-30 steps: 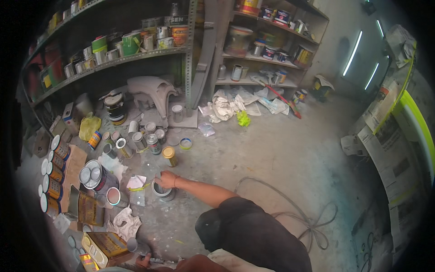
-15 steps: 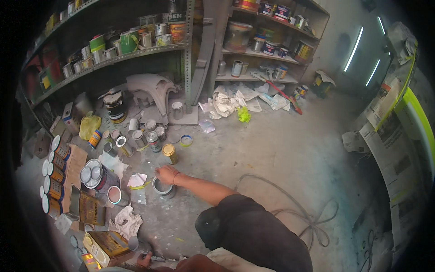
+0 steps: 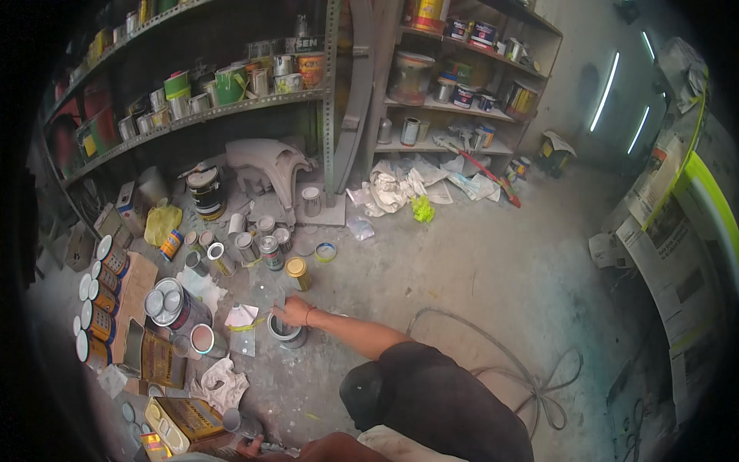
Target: The person is using a spray gun to apply a silver paint coating to the interior bed of a pickup truck.
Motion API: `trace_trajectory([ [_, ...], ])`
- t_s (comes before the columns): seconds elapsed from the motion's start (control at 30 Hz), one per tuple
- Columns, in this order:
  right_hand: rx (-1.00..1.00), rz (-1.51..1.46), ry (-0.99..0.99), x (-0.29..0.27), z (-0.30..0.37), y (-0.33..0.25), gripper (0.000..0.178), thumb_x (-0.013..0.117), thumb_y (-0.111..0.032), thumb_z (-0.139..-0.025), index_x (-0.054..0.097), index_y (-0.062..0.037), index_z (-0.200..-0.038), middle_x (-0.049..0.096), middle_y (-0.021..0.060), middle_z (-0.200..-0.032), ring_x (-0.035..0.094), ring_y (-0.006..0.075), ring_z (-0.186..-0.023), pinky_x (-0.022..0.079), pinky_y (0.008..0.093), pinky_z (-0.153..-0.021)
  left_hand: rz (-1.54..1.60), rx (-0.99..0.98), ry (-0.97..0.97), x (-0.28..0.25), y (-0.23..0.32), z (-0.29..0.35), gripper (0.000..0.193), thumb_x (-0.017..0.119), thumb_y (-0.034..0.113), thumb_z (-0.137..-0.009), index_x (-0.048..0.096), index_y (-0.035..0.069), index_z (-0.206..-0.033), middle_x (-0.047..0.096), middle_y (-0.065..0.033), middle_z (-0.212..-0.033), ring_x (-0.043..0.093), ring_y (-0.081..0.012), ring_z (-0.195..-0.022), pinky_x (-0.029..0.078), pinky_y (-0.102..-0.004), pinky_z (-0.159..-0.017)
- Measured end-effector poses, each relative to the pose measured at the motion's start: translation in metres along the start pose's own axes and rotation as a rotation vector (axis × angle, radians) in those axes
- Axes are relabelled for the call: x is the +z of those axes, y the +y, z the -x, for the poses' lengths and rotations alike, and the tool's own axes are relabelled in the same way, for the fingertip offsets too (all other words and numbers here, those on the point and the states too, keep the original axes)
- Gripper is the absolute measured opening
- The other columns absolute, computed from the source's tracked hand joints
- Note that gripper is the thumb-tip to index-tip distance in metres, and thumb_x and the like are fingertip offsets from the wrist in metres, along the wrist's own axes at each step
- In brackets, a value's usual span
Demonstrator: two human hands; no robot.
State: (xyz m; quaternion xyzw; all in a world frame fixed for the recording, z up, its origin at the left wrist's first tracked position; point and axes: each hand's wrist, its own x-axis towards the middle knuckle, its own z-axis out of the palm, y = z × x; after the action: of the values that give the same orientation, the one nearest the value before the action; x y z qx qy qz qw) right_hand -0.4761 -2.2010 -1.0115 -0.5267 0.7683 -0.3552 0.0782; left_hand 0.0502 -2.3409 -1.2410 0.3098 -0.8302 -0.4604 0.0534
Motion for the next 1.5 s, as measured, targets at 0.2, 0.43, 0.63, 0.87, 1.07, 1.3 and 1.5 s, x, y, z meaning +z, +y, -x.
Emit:
trace_trajectory([
  [0.2, 0.274, 0.150, -0.124, -0.025, -0.003, -0.023, 0.039, 0.051, -0.035, -0.094, 0.064, 0.0016, -0.092, 0.066, 0.0256, -0.085, 0.064, 0.0432, -0.082, 0.051, 0.0486, -0.076, 0.088, -0.346, -0.187, -0.012, 0.028, 0.008, 0.044, 0.066, 0.045, -0.088, 0.063, 0.002, -0.097, 0.059, -0.0054, -0.080, 0.053, -0.0178, -0.072, 0.045, -0.0330, -0.065],
  [0.43, 0.158, 0.167, -0.137, -0.013, -0.004, -0.015, 0.034, 0.052, -0.033, -0.092, 0.066, -0.0017, -0.093, 0.066, 0.0258, -0.085, 0.064, 0.0429, -0.084, 0.050, 0.0508, -0.075, 0.093, -0.362, -0.190, -0.015, 0.039, 0.006, 0.043, 0.066, 0.046, -0.088, 0.063, 0.004, -0.093, 0.057, -0.0034, -0.075, 0.052, -0.0152, -0.067, 0.043, -0.0324, -0.060],
  [0.63, 0.037, -0.049, -0.096, -0.010, 0.001, -0.027, 0.048, 0.050, -0.039, -0.094, 0.065, 0.0055, -0.086, 0.065, 0.0272, -0.085, 0.064, 0.0430, -0.077, 0.051, 0.0487, -0.072, 0.080, -0.374, -0.212, -0.011, 0.034, 0.007, 0.042, 0.066, 0.047, -0.088, 0.062, 0.005, -0.088, 0.055, -0.0017, -0.070, 0.050, -0.0131, -0.062, 0.041, -0.0319, -0.056],
  [0.87, 0.209, 0.242, -0.167, -0.016, -0.004, -0.006, 0.032, 0.050, -0.032, -0.094, 0.063, -0.0034, -0.099, 0.066, 0.0234, -0.092, 0.062, 0.0428, -0.088, 0.049, 0.0513, -0.078, 0.170, -0.373, -0.199, -0.010, 0.056, -0.003, 0.043, 0.065, 0.048, -0.089, 0.063, 0.006, -0.089, 0.056, -0.0008, -0.070, 0.051, -0.0115, -0.061, 0.041, -0.0302, -0.054],
  [1.07, 0.028, 0.008, -0.177, -0.007, -0.006, -0.006, 0.030, 0.049, -0.030, -0.094, 0.062, -0.0035, -0.100, 0.066, 0.0227, -0.091, 0.063, 0.0422, -0.087, 0.048, 0.0502, -0.080, 0.174, -0.290, -0.190, -0.013, 0.041, 0.003, 0.037, 0.064, 0.043, -0.091, 0.065, 0.006, -0.093, 0.058, -0.0016, -0.074, 0.051, -0.0122, -0.062, 0.042, -0.0304, -0.056],
  [1.3, 0.072, 0.041, -0.143, -0.008, 0.001, -0.011, 0.029, 0.049, -0.029, -0.093, 0.061, -0.0037, -0.099, 0.066, 0.0227, -0.086, 0.064, 0.0422, -0.084, 0.049, 0.0503, -0.078, 0.158, -0.236, -0.213, -0.014, 0.050, 0.004, 0.038, 0.063, 0.043, -0.092, 0.065, 0.004, -0.097, 0.059, -0.0029, -0.075, 0.052, -0.0136, -0.063, 0.043, -0.0319, -0.058],
  [1.5, 0.107, 0.135, -0.063, -0.004, -0.001, -0.005, 0.029, 0.050, -0.030, -0.093, 0.062, -0.0036, -0.094, 0.065, 0.0230, -0.084, 0.063, 0.0421, -0.085, 0.050, 0.0505, -0.077, 0.024, -0.353, -0.170, -0.017, 0.058, 0.002, 0.048, 0.065, 0.049, -0.088, 0.066, 0.003, -0.101, 0.060, -0.0042, -0.074, 0.053, -0.0140, -0.064, 0.044, -0.0327, -0.058],
])
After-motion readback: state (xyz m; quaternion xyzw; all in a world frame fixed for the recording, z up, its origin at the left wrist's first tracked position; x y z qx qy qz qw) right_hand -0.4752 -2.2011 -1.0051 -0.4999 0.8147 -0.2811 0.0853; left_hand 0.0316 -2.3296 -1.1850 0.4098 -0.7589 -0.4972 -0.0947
